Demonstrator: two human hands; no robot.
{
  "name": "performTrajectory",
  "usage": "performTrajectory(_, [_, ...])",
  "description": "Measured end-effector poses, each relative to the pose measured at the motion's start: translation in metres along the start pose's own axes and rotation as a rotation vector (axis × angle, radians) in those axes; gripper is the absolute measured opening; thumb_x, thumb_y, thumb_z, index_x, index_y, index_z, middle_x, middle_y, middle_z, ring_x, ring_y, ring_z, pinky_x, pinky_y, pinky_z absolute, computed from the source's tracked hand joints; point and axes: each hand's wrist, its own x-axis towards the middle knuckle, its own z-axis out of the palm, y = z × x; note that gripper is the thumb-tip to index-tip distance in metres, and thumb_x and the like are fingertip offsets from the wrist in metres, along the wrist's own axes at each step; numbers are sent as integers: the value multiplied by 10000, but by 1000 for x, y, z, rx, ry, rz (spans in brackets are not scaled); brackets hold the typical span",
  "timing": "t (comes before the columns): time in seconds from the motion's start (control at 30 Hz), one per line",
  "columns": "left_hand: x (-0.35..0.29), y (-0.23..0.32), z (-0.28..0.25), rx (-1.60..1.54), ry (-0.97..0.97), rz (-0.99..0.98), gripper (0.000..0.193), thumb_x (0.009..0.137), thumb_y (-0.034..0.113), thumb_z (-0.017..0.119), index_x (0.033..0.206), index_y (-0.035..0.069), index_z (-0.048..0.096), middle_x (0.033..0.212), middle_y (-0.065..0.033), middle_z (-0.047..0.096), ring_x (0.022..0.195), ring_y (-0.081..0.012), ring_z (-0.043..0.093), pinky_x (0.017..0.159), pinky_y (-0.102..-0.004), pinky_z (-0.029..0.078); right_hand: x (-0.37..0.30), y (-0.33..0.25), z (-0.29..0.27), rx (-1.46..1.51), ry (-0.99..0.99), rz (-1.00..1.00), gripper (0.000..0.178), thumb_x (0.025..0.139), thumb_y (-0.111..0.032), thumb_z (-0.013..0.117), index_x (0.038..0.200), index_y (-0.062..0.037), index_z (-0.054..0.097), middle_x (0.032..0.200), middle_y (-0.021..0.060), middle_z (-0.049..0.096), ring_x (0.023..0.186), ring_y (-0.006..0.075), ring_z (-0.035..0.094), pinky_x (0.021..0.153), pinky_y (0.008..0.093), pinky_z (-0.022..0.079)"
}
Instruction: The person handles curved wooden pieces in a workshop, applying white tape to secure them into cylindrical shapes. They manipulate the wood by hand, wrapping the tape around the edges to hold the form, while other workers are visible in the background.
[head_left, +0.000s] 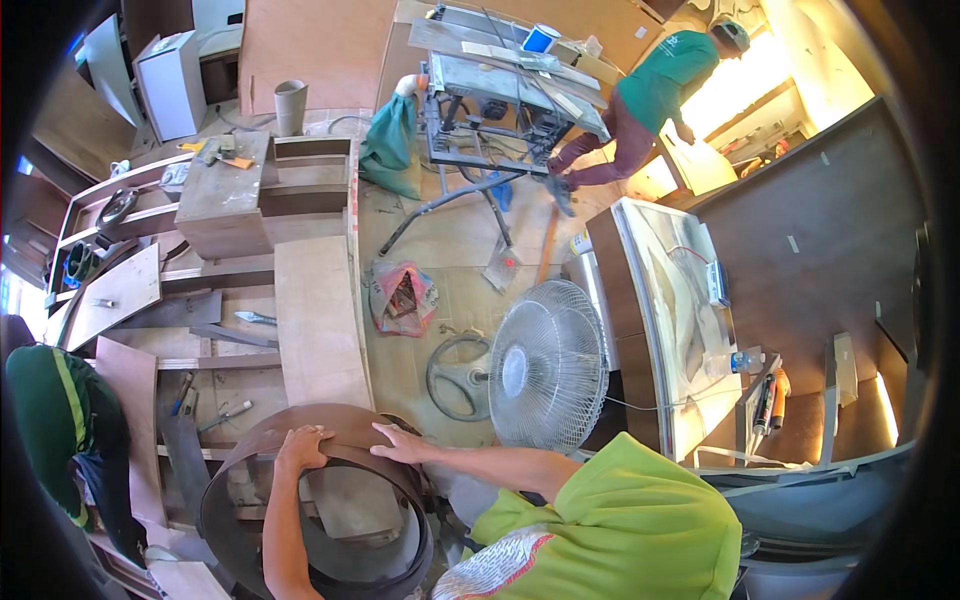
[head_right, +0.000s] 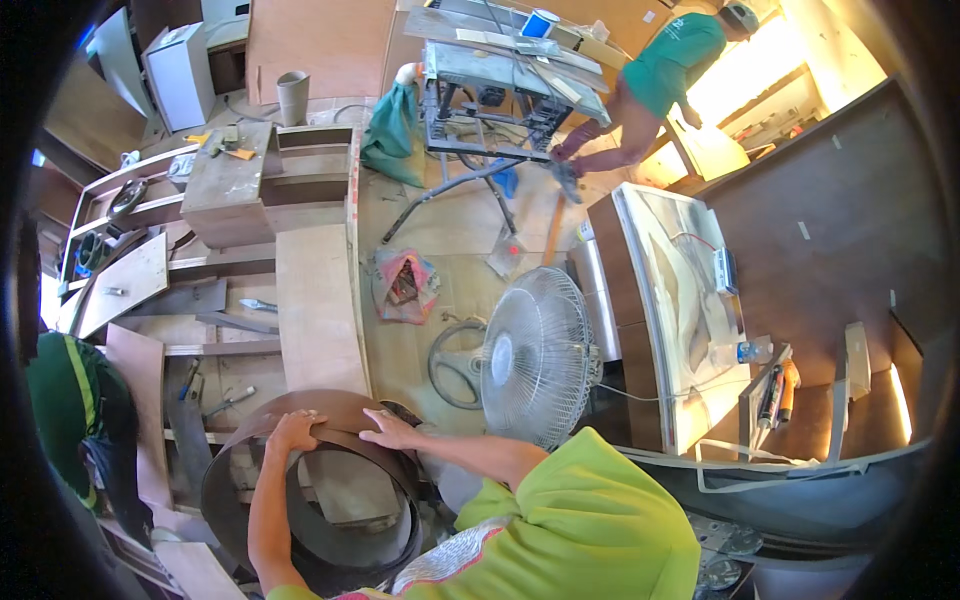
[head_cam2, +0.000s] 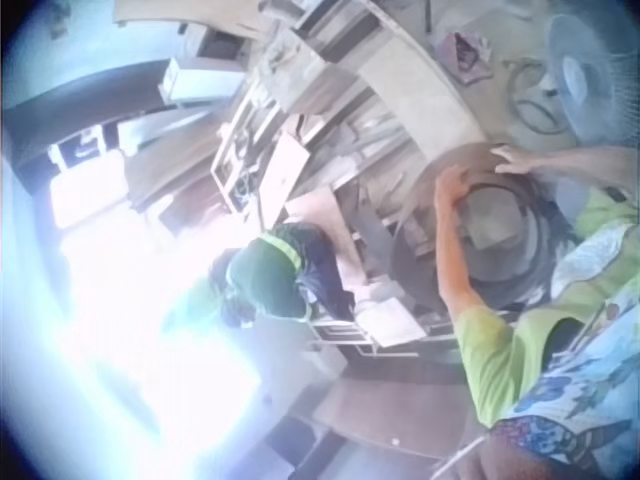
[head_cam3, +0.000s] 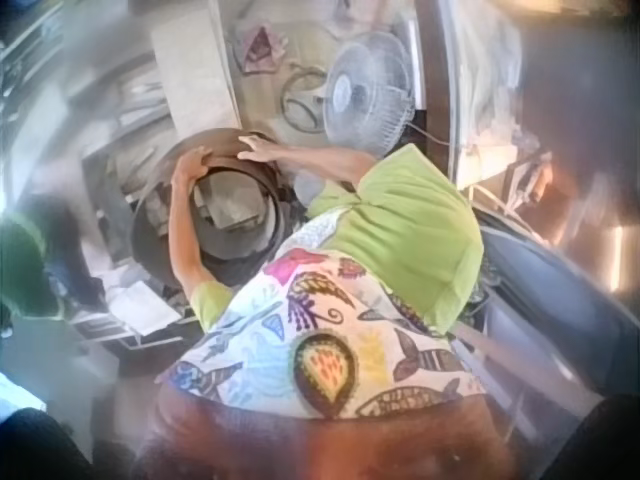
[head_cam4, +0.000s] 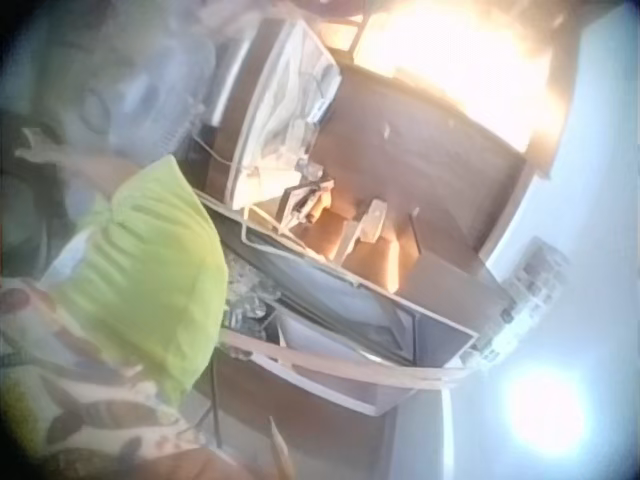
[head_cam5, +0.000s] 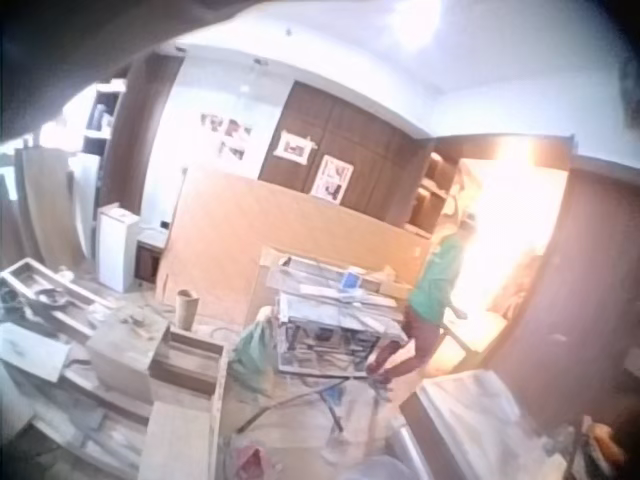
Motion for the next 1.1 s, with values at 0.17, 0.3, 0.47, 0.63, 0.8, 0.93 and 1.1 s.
performTrajectory(0.17, [-13, 17, 0, 55, -4, -114, 637, 650, 199, 696, 1278, 225, 598, 1318, -78, 566, 1254, -270, 506, 1103, -598, 295, -7, -9, 24, -32, -45, -29, 656, 951, -444, 491, 1429, -10, 371, 1389, 259, 448, 1282, 418, 439, 1080, 457, 353])
performTrajectory(0.3, [-36, 40, 29, 172, 217, -225, 627, 732, 217, 741, 1327, 196, 542, 1444, -72, 447, 1358, -243, 380, 1138, -618, 179, 15, 24, 49, -582, 59, -309, 305, 906, -249, 515, 1102, -26, 583, 1073, 231, 604, 1014, 408, 576, 861, 502, 480])
performTrajectory(0.47, [-148, 118, 13, -274, 815, -291, 510, 840, 137, 645, 1332, 130, 511, 1399, -121, 482, 1312, -342, 426, 1113, -545, 277, 30, 16, 45, -585, 85, -638, 217, 862, -130, 540, 981, 40, 603, 1116, 240, 594, 1045, 408, 554, 921, 452, 446])
performTrajectory(0.63, [-218, 175, 153, -641, 1485, -944, 296, 842, -9, 580, 1125, 45, 644, 1237, -182, 587, 1161, -336, 548, 1011, -405, 410, 30, -8, 39, -488, 47, -307, 426, 973, -229, 454, 1353, -37, 439, 1175, 251, 579, 1016, 438, 581, 880, 504, 466])
performTrajectory(0.8, [-242, 271, 366, -1151, 1725, -1616, 411, 895, 128, 600, 1275, 6, 500, 1280, -158, 527, 1168, -275, 531, 1007, -401, 410, 14, -8, 41, -625, 60, -443, 469, 968, -234, 445, 1413, -100, 385, 1127, 247, 607, 866, 473, 618, 759, 543, 496])
performTrajectory(0.93, [-216, 293, 404, -1979, 1630, -1553, 765, 849, 341, 712, 1412, -16, 336, 1357, -163, 467, 1212, -293, 485, 1036, -368, 372, 16, -8, 46, -716, 8, -344, 492, 953, -224, 447, 1426, -113, 376, 1168, 235, 593, 894, 456, 618, 765, 527, 492])
performTrajectory(1.1, [-174, 271, 389, -2251, 1749, -1350, 905, 790, 377, 768, 1456, 8, 278, 1389, -132, 470, 1211, -258, 499, 1008, -436, 411, 20, -5, 47, -699, 46, -452, 474, 967, -230, 415, 1418, -89, 387, 1210, 241, 581, 959, 454, 605, 824, 533, 471])
